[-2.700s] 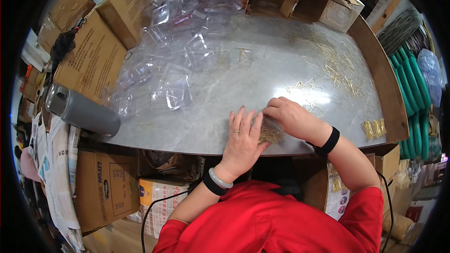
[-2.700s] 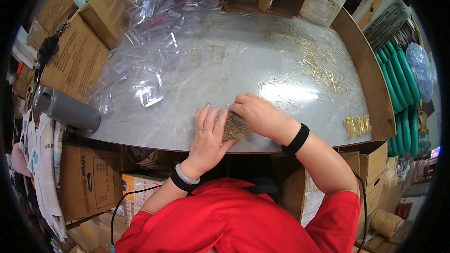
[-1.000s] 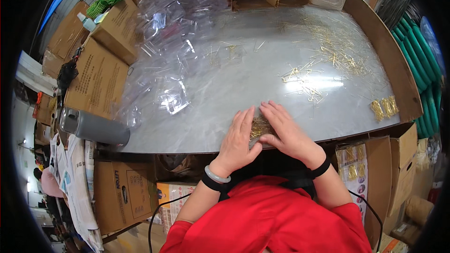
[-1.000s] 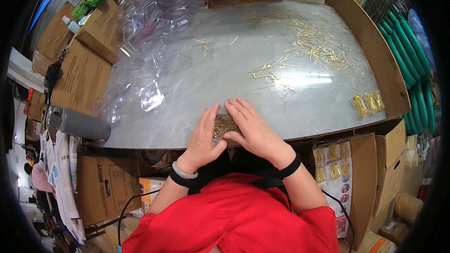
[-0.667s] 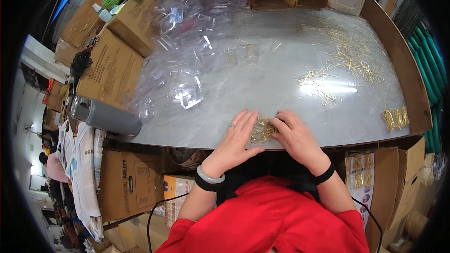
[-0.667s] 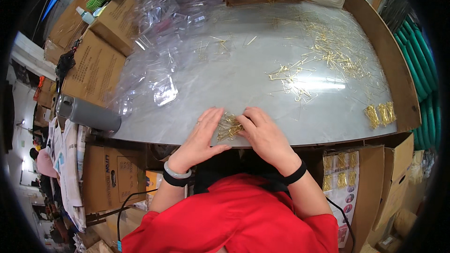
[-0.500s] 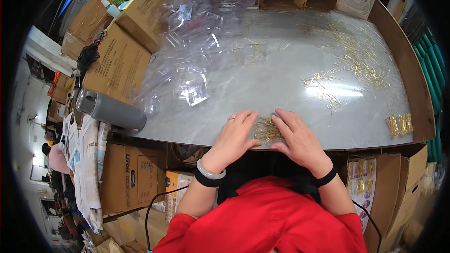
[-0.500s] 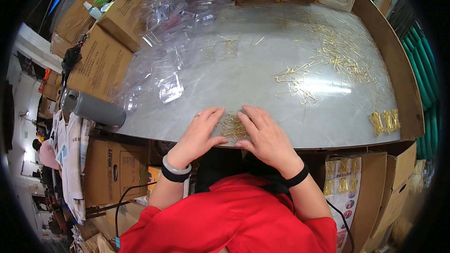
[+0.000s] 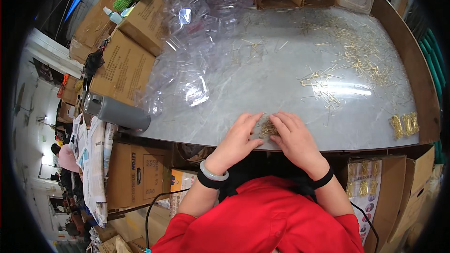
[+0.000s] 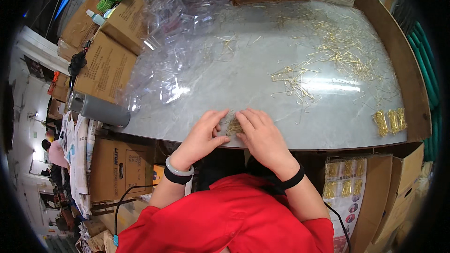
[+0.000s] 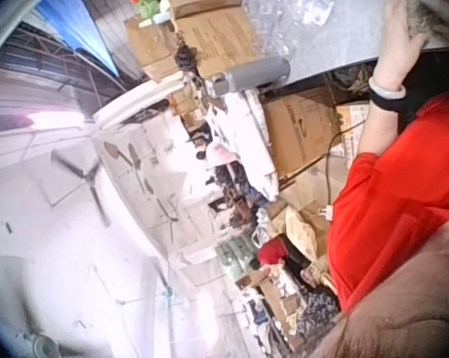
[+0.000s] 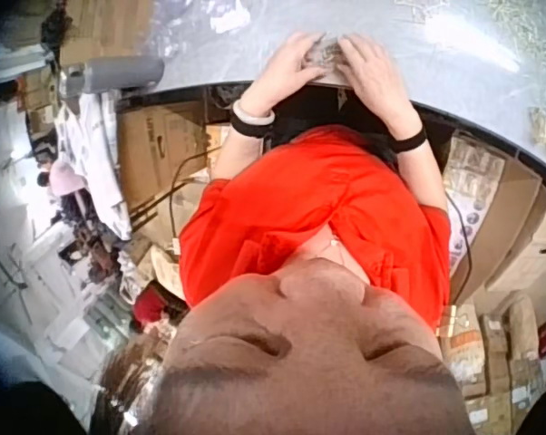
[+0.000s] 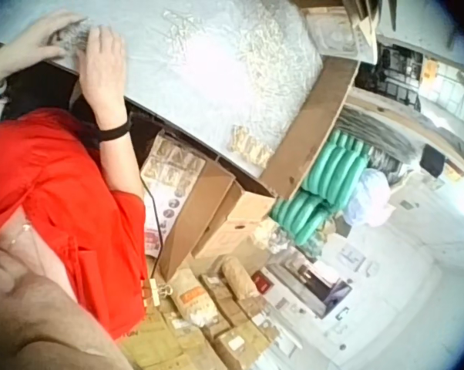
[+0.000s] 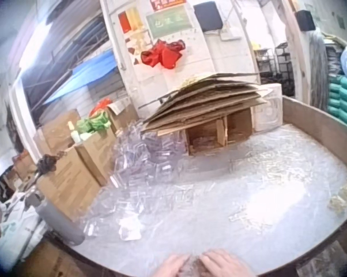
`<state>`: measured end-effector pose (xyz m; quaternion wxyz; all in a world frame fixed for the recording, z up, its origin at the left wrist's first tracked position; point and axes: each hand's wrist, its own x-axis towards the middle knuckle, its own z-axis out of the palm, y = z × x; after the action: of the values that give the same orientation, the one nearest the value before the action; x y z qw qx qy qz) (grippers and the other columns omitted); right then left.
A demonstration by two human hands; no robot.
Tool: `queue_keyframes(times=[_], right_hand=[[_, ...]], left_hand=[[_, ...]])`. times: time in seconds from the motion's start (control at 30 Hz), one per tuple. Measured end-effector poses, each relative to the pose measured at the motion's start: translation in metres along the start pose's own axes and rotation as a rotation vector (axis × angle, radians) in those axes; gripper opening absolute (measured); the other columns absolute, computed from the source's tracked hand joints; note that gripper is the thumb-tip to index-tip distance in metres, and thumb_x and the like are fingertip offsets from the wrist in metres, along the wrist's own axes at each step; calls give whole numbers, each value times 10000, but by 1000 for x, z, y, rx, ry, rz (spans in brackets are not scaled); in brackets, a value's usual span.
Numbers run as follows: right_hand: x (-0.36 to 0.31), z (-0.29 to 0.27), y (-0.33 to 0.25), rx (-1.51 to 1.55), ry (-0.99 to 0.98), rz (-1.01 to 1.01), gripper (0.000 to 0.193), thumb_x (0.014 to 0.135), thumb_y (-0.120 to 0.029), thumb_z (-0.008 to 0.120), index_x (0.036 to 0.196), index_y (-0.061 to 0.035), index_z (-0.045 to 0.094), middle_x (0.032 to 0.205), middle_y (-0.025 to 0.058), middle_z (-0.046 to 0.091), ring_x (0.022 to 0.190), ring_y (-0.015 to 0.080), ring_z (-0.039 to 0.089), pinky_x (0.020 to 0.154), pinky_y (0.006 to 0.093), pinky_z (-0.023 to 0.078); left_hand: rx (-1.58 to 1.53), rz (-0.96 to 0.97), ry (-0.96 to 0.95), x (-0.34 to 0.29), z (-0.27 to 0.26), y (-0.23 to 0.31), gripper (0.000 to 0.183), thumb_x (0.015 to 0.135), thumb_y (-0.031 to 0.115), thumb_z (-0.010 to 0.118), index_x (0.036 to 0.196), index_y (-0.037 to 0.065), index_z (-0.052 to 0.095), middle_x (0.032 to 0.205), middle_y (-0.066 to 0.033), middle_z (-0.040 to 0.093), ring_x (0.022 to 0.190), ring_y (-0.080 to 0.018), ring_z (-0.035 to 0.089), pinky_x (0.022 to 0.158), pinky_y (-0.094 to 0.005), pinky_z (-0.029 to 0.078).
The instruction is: The recorder is sorting and counting small gold-colored metal components, placing them into small plastic bags, and then organizing these bags into boxes.
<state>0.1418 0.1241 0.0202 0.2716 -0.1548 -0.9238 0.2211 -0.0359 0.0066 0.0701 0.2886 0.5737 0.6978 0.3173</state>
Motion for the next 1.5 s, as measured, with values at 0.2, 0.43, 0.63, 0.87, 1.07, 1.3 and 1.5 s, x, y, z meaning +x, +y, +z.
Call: queue_keyframes(times=[0.2,0.43,0.63,0.87,1.07,1.3,1.5], right_hand=[[3,-25,0,-50,21,50,621,785,-212,793,1326,-28,552,1309,124,579,1262,321,514,1073,456,386],[3,-16,4,-52,30,-42,423,851,-72,673,1260,-16,580,1273,135,599,1224,321,547,1050,442,425],[1,-19,4,41,32,-55,434,821,19,616,1253,-2,579,1268,151,598,1209,339,556,1036,447,447],[-10,-33,-2,297,150,106,583,774,11,657,1341,-2,521,1338,187,538,1250,388,517,1053,478,447],[-23,-42,17,64,1,63,619,767,-33,751,1344,-25,528,1343,185,548,1238,397,531,1062,485,438],[-14,-25,5,201,126,171,560,839,44,653,1376,7,497,1364,221,534,1258,421,522,1100,491,404],[-13,-5,-22,259,174,239,668,849,85,522,1485,78,317,1497,294,386,1396,458,391,1169,468,339]], left_hand=[[326,275,119,11,1,-18,651,795,79,791,1378,1,513,1203,-161,522,1005,-282,595,846,-371,521],[231,58,53,23,11,-7,471,807,49,774,1240,16,591,1106,-146,540,850,-261,611,795,-360,518],[-121,-44,49,18,16,-5,471,820,84,777,1244,3,589,1116,-138,544,917,-264,613,825,-367,516],[328,224,76,19,23,-3,795,778,248,844,1418,-26,460,1410,-199,477,1377,-413,393,1149,-476,341],[306,340,74,26,40,-11,784,799,248,818,1426,-33,440,1425,-207,457,1415,-446,343,1198,-544,267],[226,377,100,24,50,-16,707,857,151,751,1463,-18,428,1470,-210,460,1407,-405,401,1210,-540,262],[203,427,44,24,48,-19,731,858,71,715,1503,-17,382,1508,-218,447,1418,-392,411,1217,-520,265]])
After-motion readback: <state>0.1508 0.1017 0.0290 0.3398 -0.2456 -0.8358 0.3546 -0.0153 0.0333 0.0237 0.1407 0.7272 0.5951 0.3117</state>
